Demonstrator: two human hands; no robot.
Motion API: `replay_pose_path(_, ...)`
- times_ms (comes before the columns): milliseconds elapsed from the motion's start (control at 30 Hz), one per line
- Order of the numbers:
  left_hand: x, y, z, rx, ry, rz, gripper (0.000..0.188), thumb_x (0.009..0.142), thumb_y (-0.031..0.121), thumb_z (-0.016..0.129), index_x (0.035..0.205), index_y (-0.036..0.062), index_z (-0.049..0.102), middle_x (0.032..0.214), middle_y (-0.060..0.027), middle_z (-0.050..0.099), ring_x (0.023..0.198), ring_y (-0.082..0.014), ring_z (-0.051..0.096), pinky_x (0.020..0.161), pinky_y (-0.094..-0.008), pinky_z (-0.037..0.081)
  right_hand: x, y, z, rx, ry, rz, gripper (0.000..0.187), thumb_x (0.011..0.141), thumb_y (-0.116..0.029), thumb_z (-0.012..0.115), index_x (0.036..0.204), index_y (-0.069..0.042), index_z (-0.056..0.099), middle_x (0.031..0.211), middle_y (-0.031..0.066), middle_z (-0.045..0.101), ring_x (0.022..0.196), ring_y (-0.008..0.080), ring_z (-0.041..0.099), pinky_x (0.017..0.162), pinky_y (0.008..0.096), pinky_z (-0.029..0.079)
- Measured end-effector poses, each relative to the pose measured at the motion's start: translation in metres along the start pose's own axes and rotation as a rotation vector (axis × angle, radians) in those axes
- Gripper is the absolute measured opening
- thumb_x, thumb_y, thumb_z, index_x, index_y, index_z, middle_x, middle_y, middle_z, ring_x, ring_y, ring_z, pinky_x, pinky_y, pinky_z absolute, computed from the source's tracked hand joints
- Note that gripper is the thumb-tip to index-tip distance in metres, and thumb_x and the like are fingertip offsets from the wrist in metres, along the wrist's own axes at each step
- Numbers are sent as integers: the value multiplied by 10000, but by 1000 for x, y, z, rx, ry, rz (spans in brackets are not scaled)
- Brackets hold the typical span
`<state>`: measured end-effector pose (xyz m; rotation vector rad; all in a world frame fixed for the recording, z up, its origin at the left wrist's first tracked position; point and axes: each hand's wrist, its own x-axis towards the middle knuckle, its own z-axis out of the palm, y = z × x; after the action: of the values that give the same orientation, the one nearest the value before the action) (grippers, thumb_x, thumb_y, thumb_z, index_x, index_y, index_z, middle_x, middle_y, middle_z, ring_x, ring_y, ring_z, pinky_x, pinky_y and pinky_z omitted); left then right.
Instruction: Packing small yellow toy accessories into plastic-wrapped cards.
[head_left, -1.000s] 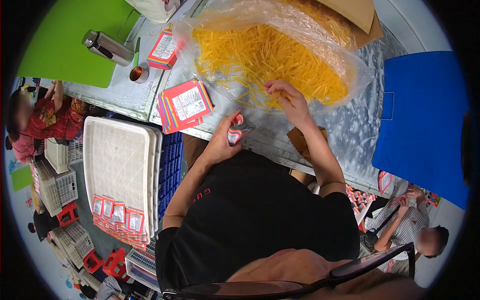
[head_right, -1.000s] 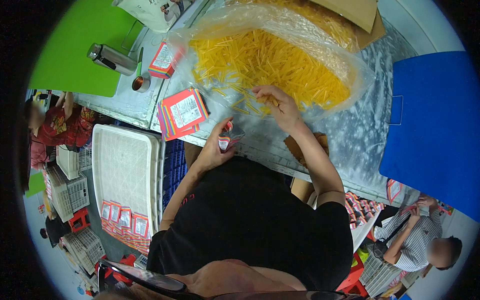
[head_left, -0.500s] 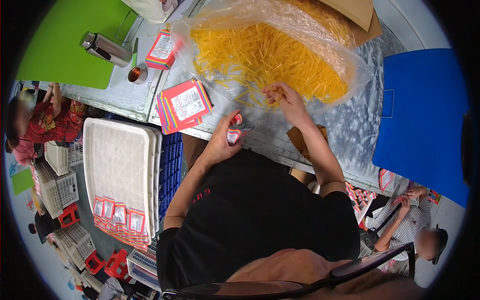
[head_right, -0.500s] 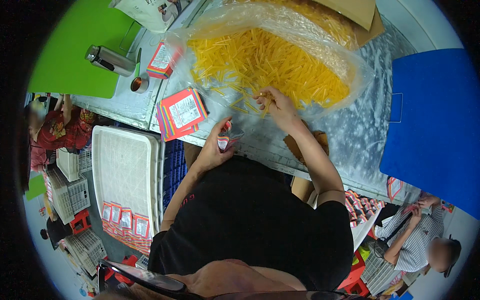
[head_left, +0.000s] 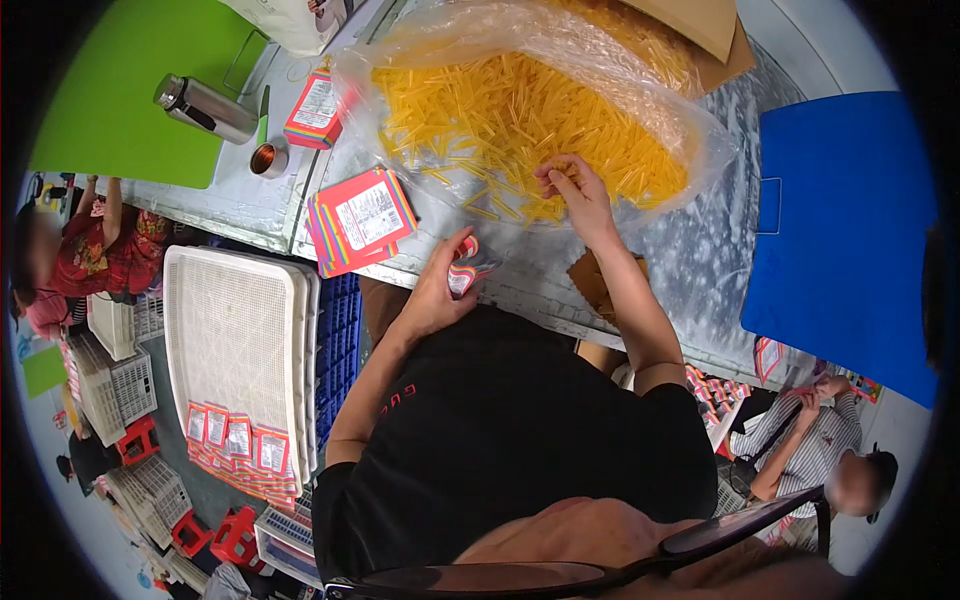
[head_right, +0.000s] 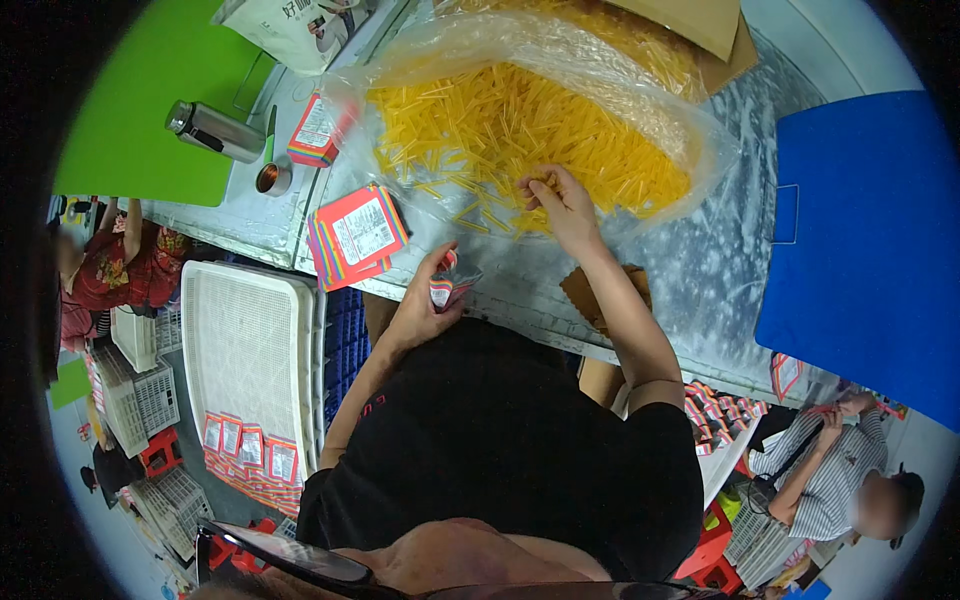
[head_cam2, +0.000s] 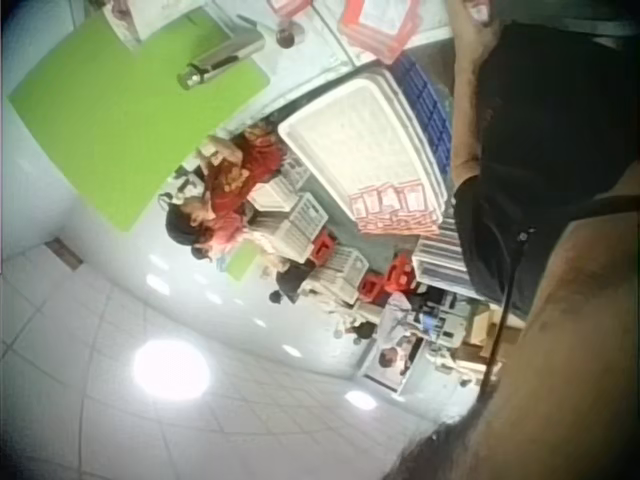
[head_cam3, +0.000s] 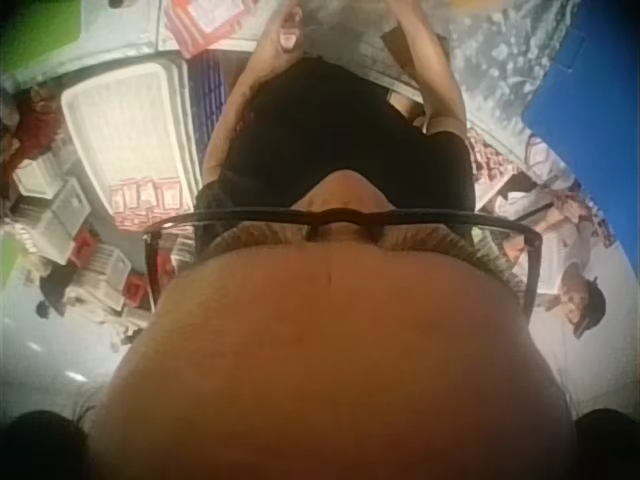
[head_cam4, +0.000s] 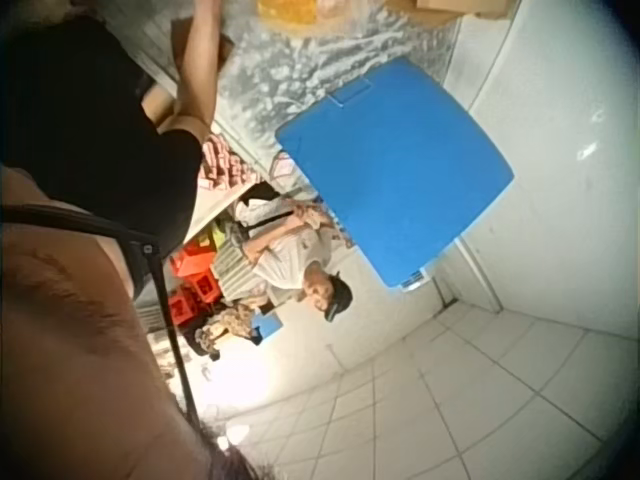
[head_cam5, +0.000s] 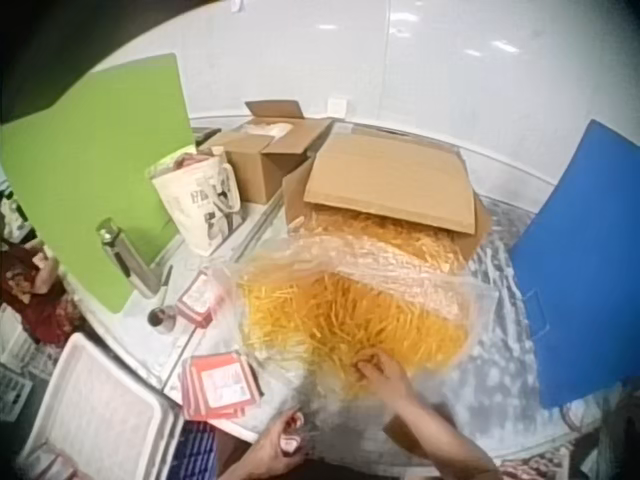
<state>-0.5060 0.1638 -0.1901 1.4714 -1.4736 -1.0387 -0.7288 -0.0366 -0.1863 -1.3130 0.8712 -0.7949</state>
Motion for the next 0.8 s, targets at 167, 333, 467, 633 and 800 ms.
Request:
replay_pose_path(167, 1, 1, 0, -4, -13, -34, 892, 778, -6, 778, 1574, 76, 382, 1325, -183, 549, 1258, -341, 551, 1105, -399, 431, -5, 5, 2, -145, 18, -77, 170, 1089, -98, 553, 1217, -10, 622, 1152, 69, 703, 995, 142, 655, 857, 296, 539)
replay_pose_path(333, 0, 2, 1, 14, 0, -10, 912, 772, -1, 789, 1579, 85, 373, 1288, -192, 549, 1233, -371, 567, 1087, -419, 454, -10, -7, 7, -390, 56, -262, 180, 1037, -2, 558, 1191, -27, 648, 1121, 94, 684, 938, 176, 675, 841, 308, 549)
replay_pose_path(467, 0, 3, 0, 25, 5, 3, 912, 774, -6, 788, 1581, 88, 373, 1278, -191, 550, 1220, -369, 569, 1084, -418, 457, -11, -6, 6, -438, 34, -365, 227, 996, 48, 564, 1186, -39, 655, 1120, 115, 666, 924, 208, 690, 844, 321, 551)
replay_pose_path(633, -1, 1, 1, -20, -1, -29, 896, 788, -12, 793, 1579, 83, 384, 1355, -173, 540, 1264, -316, 541, 1121, -389, 415, -15, -7, 6, -355, -13, -356, 260, 975, 77, 564, 1187, -39, 660, 1112, 109, 670, 952, 209, 685, 861, 322, 547)
replay_pose_path(800, -1, 3, 0, 3, 28, 8, 920, 779, 11, 795, 1587, 92, 363, 1277, -190, 549, 1210, -363, 571, 1085, -428, 460, -14, -3, 5, -303, -68, -396, 254, 967, 70, 590, 1177, -48, 670, 1116, 105, 681, 1004, 214, 689, 881, 328, 545)
